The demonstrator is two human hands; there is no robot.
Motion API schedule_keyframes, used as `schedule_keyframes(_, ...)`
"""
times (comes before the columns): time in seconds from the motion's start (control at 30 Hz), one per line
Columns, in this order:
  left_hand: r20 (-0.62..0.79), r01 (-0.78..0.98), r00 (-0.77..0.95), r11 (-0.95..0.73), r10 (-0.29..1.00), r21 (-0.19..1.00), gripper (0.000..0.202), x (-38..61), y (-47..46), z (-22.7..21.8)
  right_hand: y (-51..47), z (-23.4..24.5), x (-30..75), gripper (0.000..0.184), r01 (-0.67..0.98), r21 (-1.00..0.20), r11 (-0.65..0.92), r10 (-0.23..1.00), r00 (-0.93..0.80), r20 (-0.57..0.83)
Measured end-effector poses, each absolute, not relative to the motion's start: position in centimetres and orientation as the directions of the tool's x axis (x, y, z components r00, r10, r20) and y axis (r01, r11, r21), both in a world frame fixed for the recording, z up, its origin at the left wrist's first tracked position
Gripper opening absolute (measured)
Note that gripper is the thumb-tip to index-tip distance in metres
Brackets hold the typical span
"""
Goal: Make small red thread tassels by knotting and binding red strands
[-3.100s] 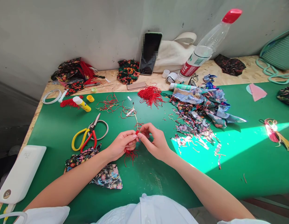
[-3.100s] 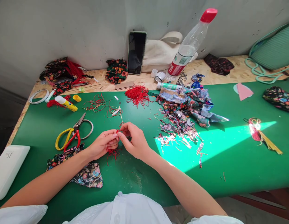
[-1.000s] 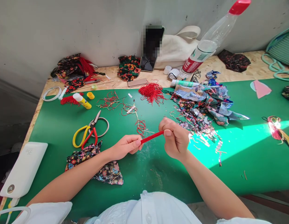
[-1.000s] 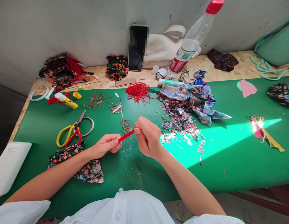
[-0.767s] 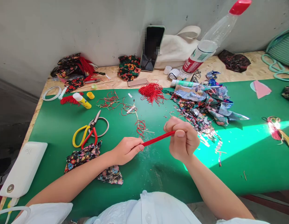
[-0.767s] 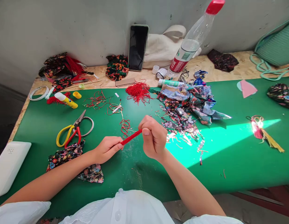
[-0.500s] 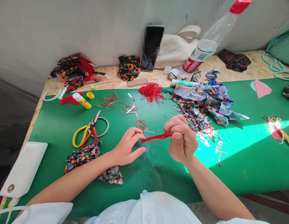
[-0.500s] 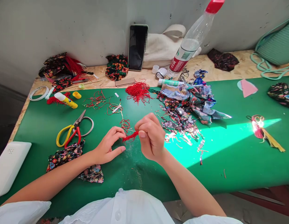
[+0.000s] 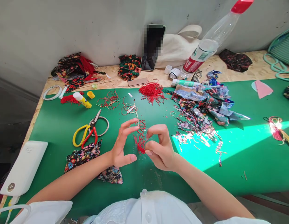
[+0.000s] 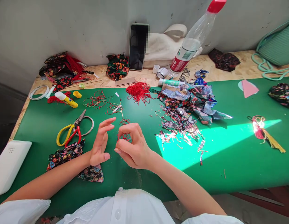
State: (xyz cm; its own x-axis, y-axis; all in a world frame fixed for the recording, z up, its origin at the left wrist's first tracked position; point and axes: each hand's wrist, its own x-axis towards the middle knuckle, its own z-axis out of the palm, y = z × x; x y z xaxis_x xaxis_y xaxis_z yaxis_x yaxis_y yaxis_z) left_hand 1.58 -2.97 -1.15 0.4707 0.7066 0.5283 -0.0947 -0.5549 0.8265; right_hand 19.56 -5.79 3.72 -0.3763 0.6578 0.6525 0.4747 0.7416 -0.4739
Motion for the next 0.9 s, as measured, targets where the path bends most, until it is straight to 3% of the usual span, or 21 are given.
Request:
schedule_keyframes(0.13,0.520,-0.018,0.560,-0.618,0.645,0.786,0.045,1.3,-2.7,-0.8,-6.0,3.5,19.2,0.019,0.498,-0.408,0.765,0.624,-0.417,0.661)
schedule_keyframes(0.33,0.528,-0.217,0.616,-0.519,0.585,0.827,0.040,1.8,-2.7,-1.2,-5.5,2.8,18.9,0.017,0.557,-0.300,0.774,0.582,-0.441,0.683)
schedule_keyframes(0.5,0.268,-0.167,0.744,-0.218,0.612,0.962,0.028,1.8,-3.1,-1.2,-5.1,2.2,19.1,0.019,0.598,-0.239,0.765,0.579,-0.478,0.660)
schedule_keyframes(0.63,0.101,-0.125,0.743,-0.012,0.662,0.992,0.037,1.9,-3.2,-0.8,-4.8,1.8,19.2,0.017,0.646,-0.207,0.735,0.592,-0.462,0.660)
schedule_keyframes(0.8,-0.124,-0.164,0.741,0.356,0.661,0.920,0.042,2.2,-3.0,0.0,-4.5,1.6,19.0,0.014,0.670,-0.218,0.709,0.605,-0.419,0.677)
schedule_keyframes(0.9,-0.182,-0.185,0.741,0.458,0.647,0.870,0.040,2.3,-3.0,0.2,-4.3,1.4,18.9,0.014,0.650,-0.233,0.724,0.597,-0.421,0.683)
